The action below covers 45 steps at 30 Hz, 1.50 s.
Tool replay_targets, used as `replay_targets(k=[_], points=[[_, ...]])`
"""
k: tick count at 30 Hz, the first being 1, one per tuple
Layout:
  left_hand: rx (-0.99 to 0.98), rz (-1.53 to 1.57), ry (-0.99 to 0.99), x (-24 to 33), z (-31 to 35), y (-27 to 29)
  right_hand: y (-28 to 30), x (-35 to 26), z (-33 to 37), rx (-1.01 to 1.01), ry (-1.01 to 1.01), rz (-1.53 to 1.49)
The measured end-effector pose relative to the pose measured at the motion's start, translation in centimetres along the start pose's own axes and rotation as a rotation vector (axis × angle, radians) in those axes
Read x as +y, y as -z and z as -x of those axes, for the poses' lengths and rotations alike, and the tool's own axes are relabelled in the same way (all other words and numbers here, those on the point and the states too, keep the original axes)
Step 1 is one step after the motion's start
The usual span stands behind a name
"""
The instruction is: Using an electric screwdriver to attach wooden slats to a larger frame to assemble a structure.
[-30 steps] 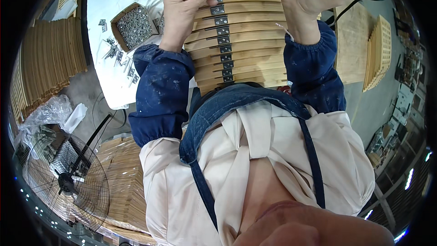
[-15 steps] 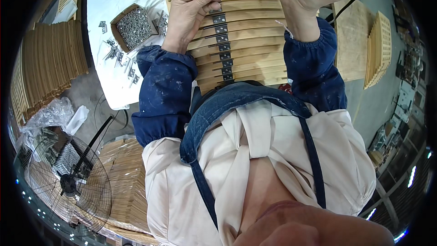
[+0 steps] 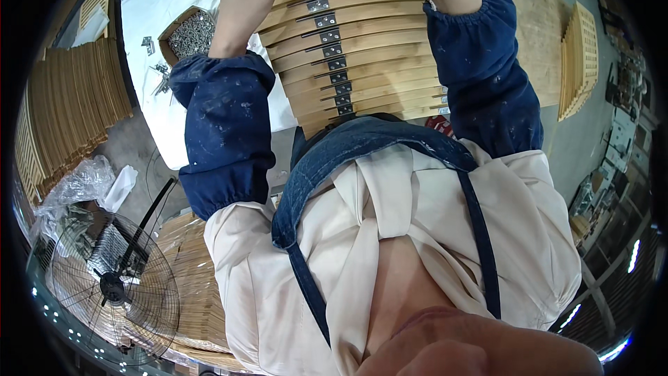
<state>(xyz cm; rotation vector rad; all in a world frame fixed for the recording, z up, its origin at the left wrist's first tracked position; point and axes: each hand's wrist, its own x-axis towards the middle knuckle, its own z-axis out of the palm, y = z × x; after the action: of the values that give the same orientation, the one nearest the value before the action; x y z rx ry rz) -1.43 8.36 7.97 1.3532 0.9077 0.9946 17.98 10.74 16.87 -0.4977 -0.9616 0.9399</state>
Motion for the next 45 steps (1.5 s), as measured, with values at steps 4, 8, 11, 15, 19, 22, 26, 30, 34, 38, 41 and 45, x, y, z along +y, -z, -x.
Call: replay_targets(k=[4,8,11,15,19,22,26,30,34,38,41,45], points=[[-0.047,-0.147,-0.016,-1.3,-1.1,0.1,-0.6,2.0,0.8,-0.04,0.071,0.133],[-0.071,-0.451,-0.1,-1.1,-1.3,0.1,0.0,3.5,1.2,-0.055,0.064,0.182],[-0.045,-0.452,-0.082,-1.4,-1.2,0.1,-0.1,3.8,1.5,-0.081,0.044,0.204],[-0.028,-0.432,-0.06,-1.9,-1.2,0.1,-0.2,4.3,1.7,-0.118,0.096,0.212],[-0.034,-0.43,-0.033,-1.7,-1.2,0.2,-0.7,4.0,2.1,-0.102,0.032,0.273],[-0.026,-0.439,-0.054,-2.2,-1.2,0.3,-1.1,3.8,2.3,-0.108,0.039,0.269],[-0.049,-0.437,-0.057,-2.0,-1.2,0.3,-1.3,4.0,2.3,-0.129,0.045,0.287],[-0.062,-0.402,-0.022,-1.7,-1.2,0.3,-1.0,4.3,2.2,-0.151,0.042,0.316],[-0.063,-0.42,-0.075,-1.5,-1.0,0.3,-1.5,4.3,2.4,-0.155,0.049,0.304],[-0.076,-0.414,-0.031,-1.1,-1.0,0.4,-1.5,4.6,2.2,-0.183,0.034,0.295],[-0.099,-0.483,-0.028,-0.7,-1.2,0.5,-1.6,4.6,2.3,-0.176,0.038,0.27],[-0.071,-0.408,-0.022,-1.3,-0.9,0.5,-1.5,4.7,2.3,-0.183,0.039,0.294]])
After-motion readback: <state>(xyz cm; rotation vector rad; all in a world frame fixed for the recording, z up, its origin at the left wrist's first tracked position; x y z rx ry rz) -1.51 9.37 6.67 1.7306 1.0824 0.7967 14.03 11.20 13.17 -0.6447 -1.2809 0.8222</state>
